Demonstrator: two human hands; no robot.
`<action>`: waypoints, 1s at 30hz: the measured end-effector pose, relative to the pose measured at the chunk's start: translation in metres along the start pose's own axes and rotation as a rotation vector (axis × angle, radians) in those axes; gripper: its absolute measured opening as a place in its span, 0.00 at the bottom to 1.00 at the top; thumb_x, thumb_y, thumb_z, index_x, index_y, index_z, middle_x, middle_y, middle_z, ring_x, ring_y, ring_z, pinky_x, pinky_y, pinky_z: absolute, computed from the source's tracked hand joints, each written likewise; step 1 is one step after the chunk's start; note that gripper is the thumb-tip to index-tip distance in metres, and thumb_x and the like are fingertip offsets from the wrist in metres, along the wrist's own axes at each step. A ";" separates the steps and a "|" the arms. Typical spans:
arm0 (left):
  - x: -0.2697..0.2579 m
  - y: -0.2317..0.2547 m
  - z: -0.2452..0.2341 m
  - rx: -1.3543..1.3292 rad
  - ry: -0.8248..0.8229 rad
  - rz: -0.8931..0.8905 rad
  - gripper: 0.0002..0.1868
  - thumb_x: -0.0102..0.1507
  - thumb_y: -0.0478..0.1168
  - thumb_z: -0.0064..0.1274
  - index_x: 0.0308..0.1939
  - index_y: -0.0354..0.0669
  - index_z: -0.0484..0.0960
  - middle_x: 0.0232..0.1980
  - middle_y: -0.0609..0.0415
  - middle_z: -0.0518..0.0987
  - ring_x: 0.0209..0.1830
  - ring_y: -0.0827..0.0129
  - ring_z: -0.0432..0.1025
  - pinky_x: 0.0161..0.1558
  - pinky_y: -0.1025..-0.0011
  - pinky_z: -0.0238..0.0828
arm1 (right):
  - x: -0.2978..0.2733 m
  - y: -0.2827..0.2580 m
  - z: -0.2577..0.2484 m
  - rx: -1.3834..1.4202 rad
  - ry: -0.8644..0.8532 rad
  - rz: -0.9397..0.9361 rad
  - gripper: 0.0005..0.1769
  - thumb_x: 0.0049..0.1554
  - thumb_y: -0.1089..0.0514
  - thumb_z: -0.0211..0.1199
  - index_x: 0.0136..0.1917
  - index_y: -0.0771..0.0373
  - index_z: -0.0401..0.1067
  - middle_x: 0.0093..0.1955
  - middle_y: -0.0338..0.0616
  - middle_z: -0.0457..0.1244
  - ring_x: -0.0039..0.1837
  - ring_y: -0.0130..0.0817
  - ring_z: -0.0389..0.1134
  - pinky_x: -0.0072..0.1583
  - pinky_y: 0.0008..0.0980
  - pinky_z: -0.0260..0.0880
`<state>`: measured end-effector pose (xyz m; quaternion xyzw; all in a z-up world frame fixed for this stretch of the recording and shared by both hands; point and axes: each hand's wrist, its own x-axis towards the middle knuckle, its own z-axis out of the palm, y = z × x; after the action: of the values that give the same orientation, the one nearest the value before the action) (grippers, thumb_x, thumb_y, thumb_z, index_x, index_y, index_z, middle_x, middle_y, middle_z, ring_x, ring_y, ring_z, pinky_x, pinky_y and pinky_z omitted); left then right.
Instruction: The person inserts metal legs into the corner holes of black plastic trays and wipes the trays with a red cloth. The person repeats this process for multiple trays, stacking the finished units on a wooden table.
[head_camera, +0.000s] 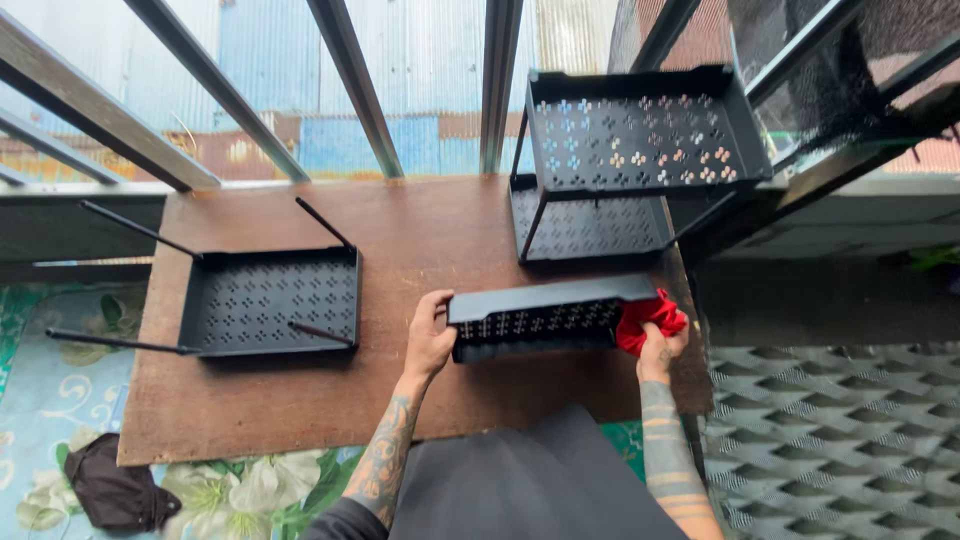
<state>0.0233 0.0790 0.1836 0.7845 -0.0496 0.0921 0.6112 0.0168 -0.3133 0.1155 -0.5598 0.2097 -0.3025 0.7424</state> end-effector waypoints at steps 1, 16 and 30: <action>0.001 0.000 0.001 0.022 0.020 0.029 0.28 0.55 0.25 0.48 0.61 0.35 0.75 0.59 0.45 0.78 0.60 0.57 0.75 0.64 0.64 0.70 | 0.001 0.003 -0.002 -0.014 0.014 0.000 0.29 0.47 0.77 0.62 0.61 0.61 0.68 0.60 0.40 0.64 0.63 0.35 0.67 0.66 0.37 0.69; -0.018 0.010 0.007 0.141 -0.022 0.050 0.21 0.64 0.25 0.44 0.61 0.40 0.70 0.54 0.42 0.82 0.55 0.48 0.78 0.55 0.61 0.75 | 0.008 -0.067 -0.010 -0.340 -0.118 -0.438 0.21 0.50 0.70 0.59 0.58 0.65 0.69 0.59 0.49 0.65 0.62 0.45 0.68 0.67 0.43 0.69; -0.035 -0.005 0.039 0.251 0.118 0.305 0.26 0.58 0.34 0.60 0.59 0.39 0.69 0.51 0.36 0.79 0.48 0.46 0.77 0.47 0.59 0.76 | -0.155 -0.111 0.171 -0.670 -1.065 -0.833 0.26 0.45 0.53 0.70 0.57 0.59 0.72 0.59 0.55 0.64 0.64 0.55 0.66 0.65 0.50 0.66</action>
<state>-0.0064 0.0416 0.1626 0.8311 -0.1201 0.2348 0.4895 -0.0095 -0.1081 0.2665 -0.8592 -0.3256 -0.1666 0.3577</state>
